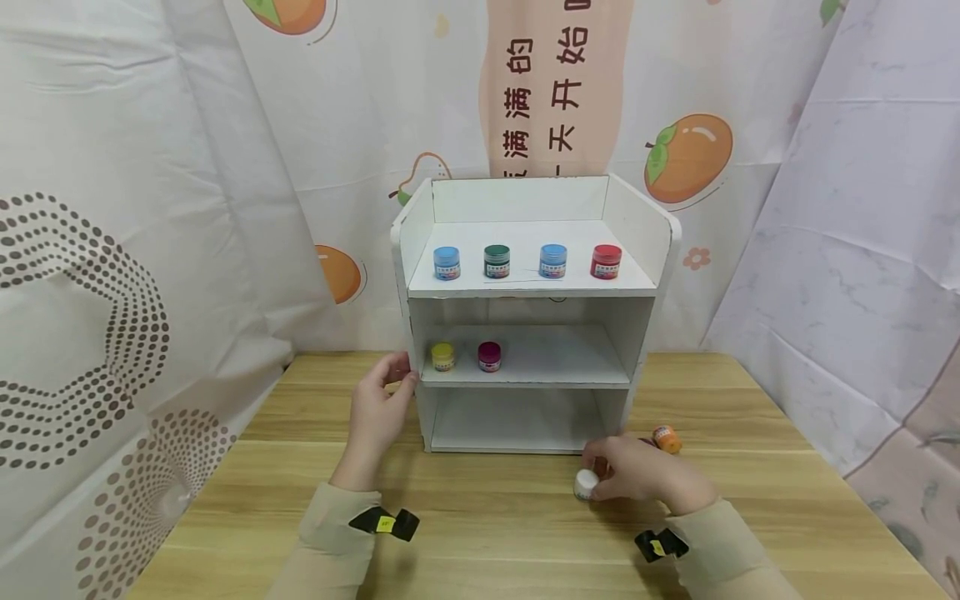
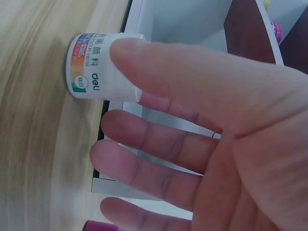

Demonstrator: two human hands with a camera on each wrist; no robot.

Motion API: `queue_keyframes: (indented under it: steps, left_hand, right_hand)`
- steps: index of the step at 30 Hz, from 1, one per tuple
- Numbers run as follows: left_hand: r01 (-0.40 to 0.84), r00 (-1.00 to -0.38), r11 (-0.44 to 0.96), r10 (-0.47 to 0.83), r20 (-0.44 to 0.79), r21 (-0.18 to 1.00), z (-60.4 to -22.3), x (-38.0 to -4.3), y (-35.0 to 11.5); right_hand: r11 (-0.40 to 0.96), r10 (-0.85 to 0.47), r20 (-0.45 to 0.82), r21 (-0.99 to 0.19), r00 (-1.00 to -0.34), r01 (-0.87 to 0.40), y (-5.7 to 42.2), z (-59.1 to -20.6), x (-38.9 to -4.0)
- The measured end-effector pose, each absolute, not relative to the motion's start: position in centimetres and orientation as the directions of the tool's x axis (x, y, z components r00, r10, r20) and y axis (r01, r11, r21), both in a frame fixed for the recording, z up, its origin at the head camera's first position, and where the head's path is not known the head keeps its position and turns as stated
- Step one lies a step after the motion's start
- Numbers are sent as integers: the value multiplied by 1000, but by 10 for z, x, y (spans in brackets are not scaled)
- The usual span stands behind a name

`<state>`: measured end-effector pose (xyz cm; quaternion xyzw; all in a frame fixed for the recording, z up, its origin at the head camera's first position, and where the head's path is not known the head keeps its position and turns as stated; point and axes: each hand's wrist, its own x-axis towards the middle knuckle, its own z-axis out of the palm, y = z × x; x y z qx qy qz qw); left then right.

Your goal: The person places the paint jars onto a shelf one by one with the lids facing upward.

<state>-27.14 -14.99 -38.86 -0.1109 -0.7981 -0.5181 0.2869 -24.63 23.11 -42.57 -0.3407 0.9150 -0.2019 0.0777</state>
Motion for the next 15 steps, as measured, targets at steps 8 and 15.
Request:
queue_keyframes:
  steps: [8,15]
  left_hand:
    - [473,-814,439,-113,569,764,-388,-271,-150]
    - [474,-814,439,-113,570,763,-389,-272,-151]
  right_hand:
    - [702,-641,-17,-418,-768,-577,231,-429,-247]
    - [703,-642,-6,-402,-766,-586,232,-428,-248]
